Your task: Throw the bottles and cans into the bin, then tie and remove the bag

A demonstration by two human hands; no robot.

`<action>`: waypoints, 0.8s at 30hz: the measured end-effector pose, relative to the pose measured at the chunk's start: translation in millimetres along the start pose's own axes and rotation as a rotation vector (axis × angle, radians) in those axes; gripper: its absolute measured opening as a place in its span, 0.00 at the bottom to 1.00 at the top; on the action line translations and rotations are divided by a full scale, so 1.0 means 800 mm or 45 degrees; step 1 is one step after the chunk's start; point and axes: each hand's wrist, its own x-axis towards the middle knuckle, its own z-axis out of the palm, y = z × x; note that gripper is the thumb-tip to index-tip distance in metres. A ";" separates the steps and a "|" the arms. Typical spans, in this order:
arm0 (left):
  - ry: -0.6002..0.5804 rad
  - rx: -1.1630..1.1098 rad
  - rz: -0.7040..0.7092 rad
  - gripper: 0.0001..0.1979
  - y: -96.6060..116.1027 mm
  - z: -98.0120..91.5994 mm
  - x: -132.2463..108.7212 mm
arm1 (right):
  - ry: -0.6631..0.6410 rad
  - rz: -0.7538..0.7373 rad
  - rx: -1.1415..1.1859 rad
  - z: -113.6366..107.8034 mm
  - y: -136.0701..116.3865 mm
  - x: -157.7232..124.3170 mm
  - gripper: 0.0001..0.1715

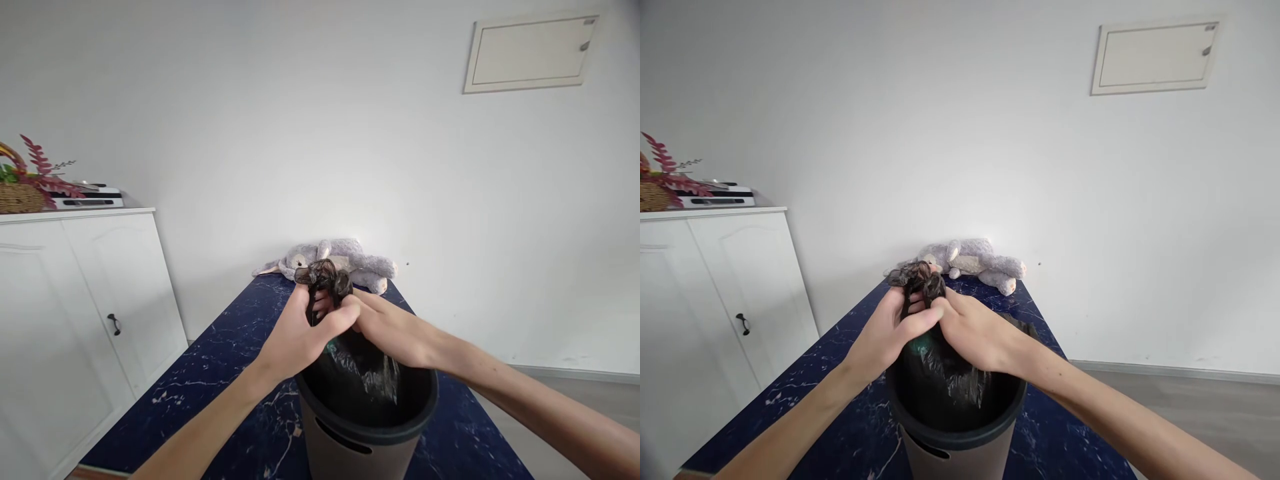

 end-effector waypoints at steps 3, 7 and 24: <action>0.026 0.082 0.081 0.15 0.008 0.003 0.004 | -0.122 0.035 -0.017 -0.002 0.004 0.000 0.16; 0.217 0.004 0.065 0.22 -0.003 0.001 0.011 | -0.287 0.059 0.335 -0.013 0.014 0.001 0.16; 0.233 0.336 0.336 0.18 0.008 -0.013 -0.012 | 0.192 0.173 0.976 0.015 0.007 0.024 0.25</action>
